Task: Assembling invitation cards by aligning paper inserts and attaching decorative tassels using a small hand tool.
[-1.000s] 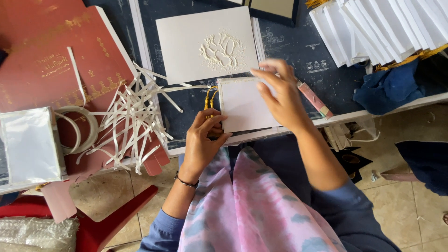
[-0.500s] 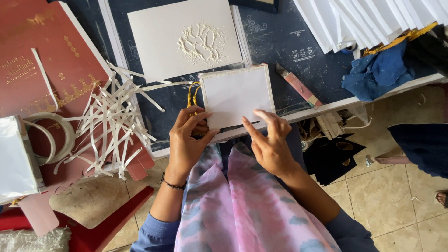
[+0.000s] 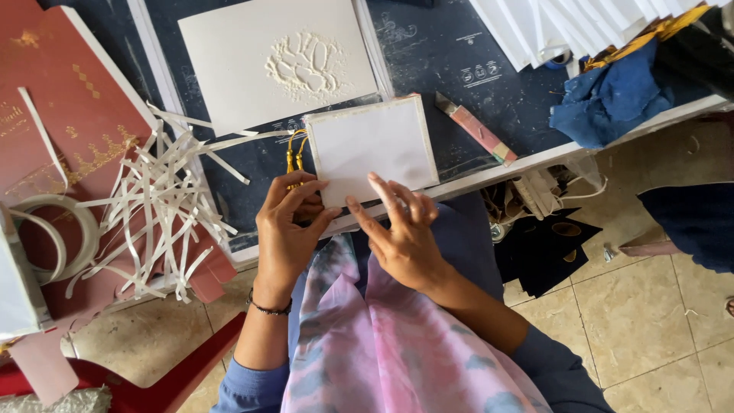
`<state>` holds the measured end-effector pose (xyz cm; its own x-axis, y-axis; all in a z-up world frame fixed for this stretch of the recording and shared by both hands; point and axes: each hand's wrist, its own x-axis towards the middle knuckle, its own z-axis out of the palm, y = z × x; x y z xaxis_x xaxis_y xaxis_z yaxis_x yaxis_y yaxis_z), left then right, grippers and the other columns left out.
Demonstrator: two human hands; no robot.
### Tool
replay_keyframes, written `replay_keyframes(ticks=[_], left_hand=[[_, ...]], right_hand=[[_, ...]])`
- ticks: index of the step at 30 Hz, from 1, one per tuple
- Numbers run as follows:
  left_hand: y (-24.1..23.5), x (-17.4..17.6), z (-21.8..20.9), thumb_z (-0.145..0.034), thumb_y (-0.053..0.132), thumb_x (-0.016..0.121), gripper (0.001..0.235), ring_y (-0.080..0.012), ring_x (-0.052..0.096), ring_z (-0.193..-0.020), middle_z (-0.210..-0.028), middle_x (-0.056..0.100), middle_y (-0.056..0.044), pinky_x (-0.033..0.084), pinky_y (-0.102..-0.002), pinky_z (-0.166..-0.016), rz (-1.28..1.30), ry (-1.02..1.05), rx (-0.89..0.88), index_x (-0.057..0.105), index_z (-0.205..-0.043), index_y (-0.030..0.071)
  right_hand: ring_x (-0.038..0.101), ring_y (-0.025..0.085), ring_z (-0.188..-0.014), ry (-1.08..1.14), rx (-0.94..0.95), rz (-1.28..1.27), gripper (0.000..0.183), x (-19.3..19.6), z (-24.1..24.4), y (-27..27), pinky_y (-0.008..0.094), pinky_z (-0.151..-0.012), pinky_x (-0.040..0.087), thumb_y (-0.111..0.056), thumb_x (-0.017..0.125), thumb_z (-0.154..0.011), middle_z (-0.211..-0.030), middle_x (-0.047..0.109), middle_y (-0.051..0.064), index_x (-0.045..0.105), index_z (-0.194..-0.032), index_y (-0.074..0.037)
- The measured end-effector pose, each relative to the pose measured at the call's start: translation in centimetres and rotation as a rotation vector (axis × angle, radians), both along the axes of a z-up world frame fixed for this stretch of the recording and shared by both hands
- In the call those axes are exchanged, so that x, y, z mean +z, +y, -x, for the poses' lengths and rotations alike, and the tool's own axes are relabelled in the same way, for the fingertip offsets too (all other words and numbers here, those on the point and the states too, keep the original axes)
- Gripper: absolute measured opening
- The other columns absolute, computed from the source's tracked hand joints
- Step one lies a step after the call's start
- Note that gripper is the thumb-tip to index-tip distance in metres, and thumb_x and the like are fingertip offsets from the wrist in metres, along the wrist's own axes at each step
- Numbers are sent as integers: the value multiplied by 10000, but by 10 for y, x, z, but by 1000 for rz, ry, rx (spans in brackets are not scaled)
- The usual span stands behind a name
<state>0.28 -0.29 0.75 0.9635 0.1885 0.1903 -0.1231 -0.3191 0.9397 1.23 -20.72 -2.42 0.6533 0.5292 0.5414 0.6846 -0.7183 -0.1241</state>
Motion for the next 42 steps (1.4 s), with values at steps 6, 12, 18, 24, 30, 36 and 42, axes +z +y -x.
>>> replay_keyframes(ticks=[6,12,18,24,30,36,42], left_hand=[[-1,0,0,-811,-37,870,340,-293,717,-839,-1169,647,-227,657,-353,-810,3,4,3,754,-1131,-62],[0,-3,1,-815,-22,871,351,-273,711,-853,-1183,654,-214,658,-331,-812,-12,1,-8,751,-1143,-58],[-1,-8,2,-738,-9,922,392,-303,731,-853,-1195,663,-212,652,-337,-811,-11,-7,3,773,-1099,-29],[-3,-6,4,-722,14,932,381,-364,758,-859,-1177,665,-208,658,-397,-829,-61,-7,13,792,-1076,-2],[-3,-6,3,-717,24,933,384,-375,764,-848,-1163,663,-193,661,-415,-812,-79,-9,10,795,-1076,27],[5,-13,5,-804,68,896,354,-122,695,-765,-1234,580,-30,652,-229,-840,-116,-4,-74,737,-1117,113],[6,-8,5,-814,51,890,357,-126,675,-793,-1232,576,-41,646,-236,-834,-124,-17,-88,736,-1131,106]], right_hand=[[375,354,-1325,3,-150,51,522,-2,-11,-53,489,-1031,228,-84,663,-883,-1555,493,164,690,-1391,-202],[375,405,-1338,45,-180,-17,588,1,-13,-89,501,-1025,234,-29,609,-946,-1601,424,192,606,-1515,-174],[449,354,-1289,-7,-167,-19,508,4,-18,-79,459,-1013,253,-51,616,-918,-1515,523,148,705,-1394,-204],[521,278,-1255,144,-69,-208,432,33,-53,-72,384,-1036,336,-81,599,-985,-1475,573,86,692,-1406,-112],[388,432,-1331,364,-1,15,445,48,-121,-1,591,-1026,322,-269,591,-1079,-1509,433,195,599,-1507,-148],[335,446,-1323,349,-30,248,506,24,-162,47,600,-918,345,-518,494,-1096,-1563,330,243,600,-1464,-187],[300,479,-1384,506,24,129,492,34,-163,34,656,-1027,282,-463,514,-1090,-1550,388,265,686,-1379,-105]])
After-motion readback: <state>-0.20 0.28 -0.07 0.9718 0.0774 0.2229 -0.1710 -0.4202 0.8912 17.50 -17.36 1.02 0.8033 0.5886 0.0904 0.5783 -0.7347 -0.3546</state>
